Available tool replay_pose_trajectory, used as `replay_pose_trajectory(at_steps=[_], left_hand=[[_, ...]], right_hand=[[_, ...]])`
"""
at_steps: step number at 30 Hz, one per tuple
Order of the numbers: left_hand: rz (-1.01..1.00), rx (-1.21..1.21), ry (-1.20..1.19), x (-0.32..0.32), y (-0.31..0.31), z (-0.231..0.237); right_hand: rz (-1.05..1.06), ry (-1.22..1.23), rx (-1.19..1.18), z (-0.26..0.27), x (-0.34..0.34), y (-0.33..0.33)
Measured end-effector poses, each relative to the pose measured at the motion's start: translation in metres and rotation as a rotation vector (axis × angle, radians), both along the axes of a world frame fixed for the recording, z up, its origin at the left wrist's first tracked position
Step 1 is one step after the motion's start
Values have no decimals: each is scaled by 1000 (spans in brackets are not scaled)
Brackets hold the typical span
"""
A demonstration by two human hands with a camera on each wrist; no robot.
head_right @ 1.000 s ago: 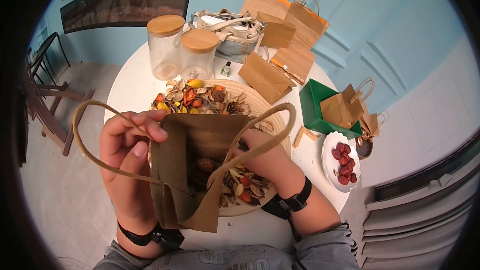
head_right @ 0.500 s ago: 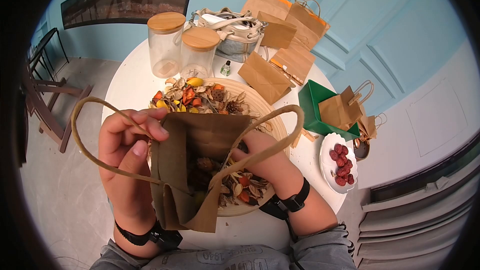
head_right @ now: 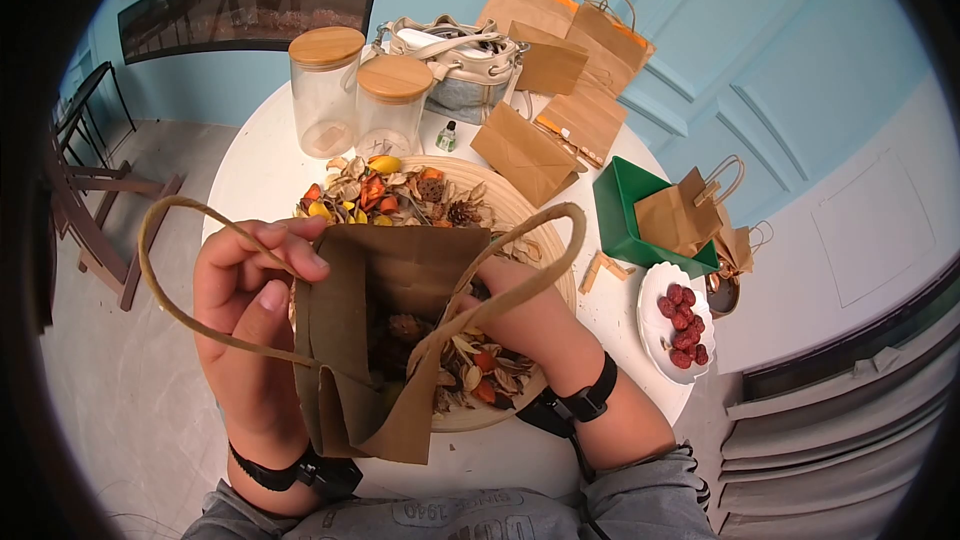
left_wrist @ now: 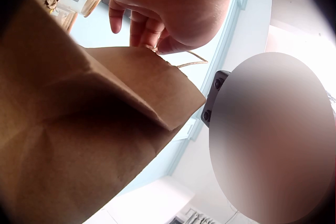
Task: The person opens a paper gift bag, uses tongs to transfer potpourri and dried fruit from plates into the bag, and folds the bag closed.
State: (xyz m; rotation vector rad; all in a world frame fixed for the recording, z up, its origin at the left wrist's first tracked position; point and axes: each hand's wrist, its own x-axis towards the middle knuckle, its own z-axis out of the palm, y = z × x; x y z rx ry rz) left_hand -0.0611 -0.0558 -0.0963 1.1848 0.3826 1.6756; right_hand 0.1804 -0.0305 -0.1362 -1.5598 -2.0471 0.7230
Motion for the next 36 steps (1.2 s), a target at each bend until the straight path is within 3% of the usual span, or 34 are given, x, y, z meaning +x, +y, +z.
replay_pose_trajectory(at_steps=[36], left_hand=[[-4,17,-24,1,1,-1]], right_hand=[[-25,-46,1,10,-2,-6]])
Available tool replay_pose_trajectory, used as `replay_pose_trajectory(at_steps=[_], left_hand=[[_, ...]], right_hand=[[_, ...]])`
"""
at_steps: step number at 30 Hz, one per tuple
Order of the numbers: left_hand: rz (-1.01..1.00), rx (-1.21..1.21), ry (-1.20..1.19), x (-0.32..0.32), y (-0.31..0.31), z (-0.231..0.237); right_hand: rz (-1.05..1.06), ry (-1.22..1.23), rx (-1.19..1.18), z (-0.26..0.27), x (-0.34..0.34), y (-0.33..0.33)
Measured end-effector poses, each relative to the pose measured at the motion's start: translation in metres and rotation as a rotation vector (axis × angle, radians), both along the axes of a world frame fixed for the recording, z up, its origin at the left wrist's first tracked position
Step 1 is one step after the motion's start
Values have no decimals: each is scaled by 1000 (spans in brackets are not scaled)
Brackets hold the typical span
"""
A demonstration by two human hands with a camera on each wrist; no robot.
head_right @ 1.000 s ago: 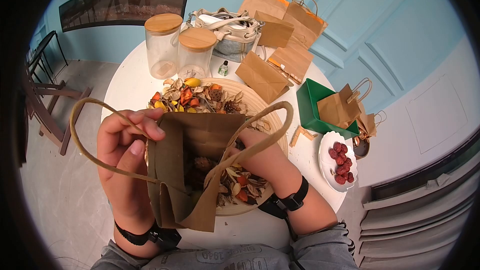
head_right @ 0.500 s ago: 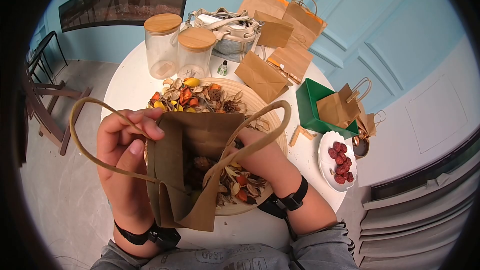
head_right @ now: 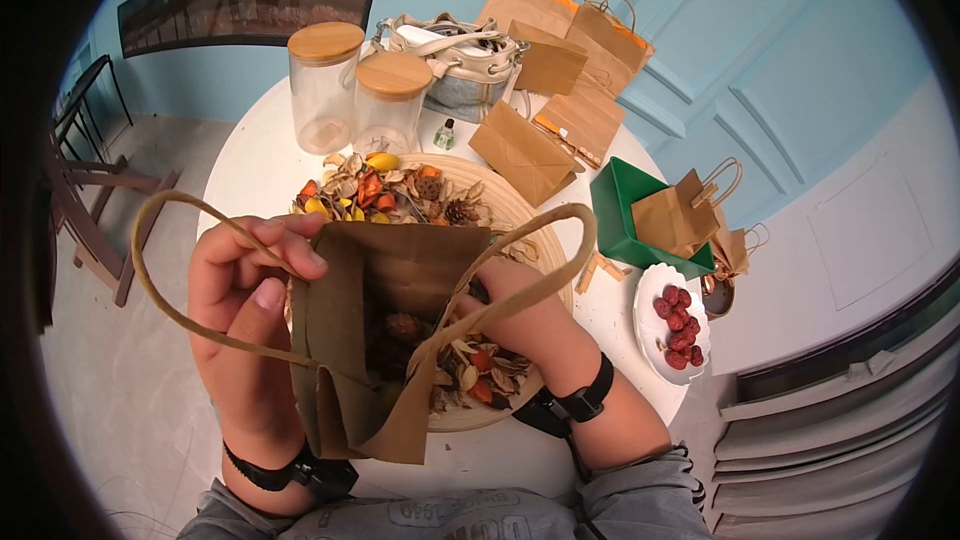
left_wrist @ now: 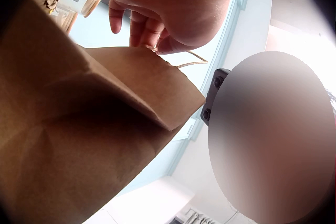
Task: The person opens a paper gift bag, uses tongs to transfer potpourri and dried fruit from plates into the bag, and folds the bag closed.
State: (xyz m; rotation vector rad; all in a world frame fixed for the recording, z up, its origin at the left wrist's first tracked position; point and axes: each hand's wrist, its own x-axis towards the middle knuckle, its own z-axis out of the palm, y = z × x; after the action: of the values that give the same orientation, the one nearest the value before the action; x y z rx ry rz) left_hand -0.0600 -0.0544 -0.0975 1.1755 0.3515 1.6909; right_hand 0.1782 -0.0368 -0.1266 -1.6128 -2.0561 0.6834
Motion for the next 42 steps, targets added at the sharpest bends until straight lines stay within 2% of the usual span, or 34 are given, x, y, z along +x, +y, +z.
replay_pose_trajectory(at_steps=[24,26,42], left_hand=[[7,-8,-13,1,-2,2],[83,-87,94,2,-4,6],[81,-78,105,1,-3,5]], right_hand=[[-22,-53,-20,2,-2,-7],[-24,-60,-23,7,11,-14],[-35,-120,-43,8,1,-13]])
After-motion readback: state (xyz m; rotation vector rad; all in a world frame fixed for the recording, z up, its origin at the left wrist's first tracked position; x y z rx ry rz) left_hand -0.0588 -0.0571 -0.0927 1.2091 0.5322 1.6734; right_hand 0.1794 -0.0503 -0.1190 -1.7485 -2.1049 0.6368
